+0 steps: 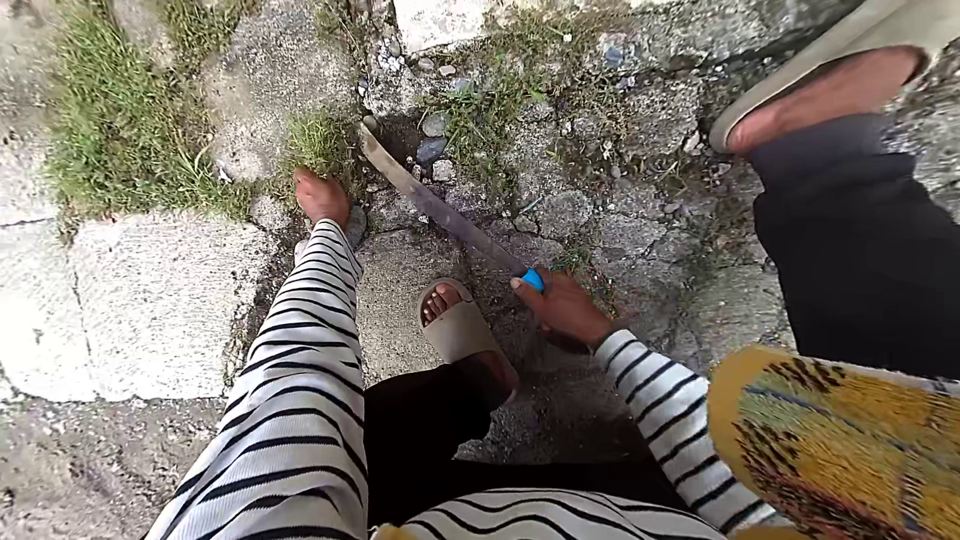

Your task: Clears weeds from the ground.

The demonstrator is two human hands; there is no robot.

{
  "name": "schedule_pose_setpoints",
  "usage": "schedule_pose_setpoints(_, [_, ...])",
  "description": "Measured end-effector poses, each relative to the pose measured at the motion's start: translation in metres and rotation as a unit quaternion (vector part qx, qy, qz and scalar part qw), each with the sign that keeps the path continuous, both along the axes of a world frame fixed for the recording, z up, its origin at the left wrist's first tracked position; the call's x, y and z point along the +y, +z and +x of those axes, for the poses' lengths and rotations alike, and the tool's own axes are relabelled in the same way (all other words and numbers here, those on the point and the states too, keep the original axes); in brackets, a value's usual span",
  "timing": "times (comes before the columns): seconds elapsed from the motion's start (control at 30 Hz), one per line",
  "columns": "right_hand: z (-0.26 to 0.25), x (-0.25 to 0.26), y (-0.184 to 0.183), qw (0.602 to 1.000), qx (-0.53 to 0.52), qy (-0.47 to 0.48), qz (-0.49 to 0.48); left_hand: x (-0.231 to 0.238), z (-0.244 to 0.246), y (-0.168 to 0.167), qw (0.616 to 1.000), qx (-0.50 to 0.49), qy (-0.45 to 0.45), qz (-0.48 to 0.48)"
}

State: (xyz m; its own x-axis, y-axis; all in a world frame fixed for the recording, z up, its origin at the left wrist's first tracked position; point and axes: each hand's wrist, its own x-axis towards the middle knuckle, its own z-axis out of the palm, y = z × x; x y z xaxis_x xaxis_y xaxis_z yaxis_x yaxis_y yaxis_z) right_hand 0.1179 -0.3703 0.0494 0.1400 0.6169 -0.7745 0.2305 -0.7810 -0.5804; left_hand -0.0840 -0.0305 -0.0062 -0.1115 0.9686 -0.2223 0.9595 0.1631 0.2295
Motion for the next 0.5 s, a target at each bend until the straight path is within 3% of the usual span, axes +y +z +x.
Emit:
schedule_pose_setpoints(0.1, [0.006,0.028,0.010,0.996,-0.064,0.064,-0.007,-0.006,0.002,0.001,1.000,-0.002,0.003,0.000])
schedule_pose_setpoints(0.23, [0.003,0.040,0.008,0.996,0.079,-0.036,0.009,-0.010,0.005,0.004,1.000,-0.005,0.022,0.006])
schedule_pose_setpoints(0.3, [0.004,0.016,0.020,0.994,0.088,-0.057,0.027,-0.007,0.003,0.002,0.999,0.006,0.031,-0.002])
schedule_pose_setpoints(0.4, [0.013,-0.040,0.060,0.998,-0.009,-0.059,0.033,0.002,0.000,-0.002,1.000,0.013,0.020,-0.002])
schedule_pose_setpoints(0.47, [0.014,-0.080,0.073,0.986,-0.028,-0.152,0.068,0.007,0.005,-0.003,1.000,0.003,-0.004,0.016])
schedule_pose_setpoints(0.5, [0.019,-0.106,0.063,0.976,0.004,-0.203,0.083,0.011,0.011,-0.004,0.999,-0.015,-0.029,0.029])
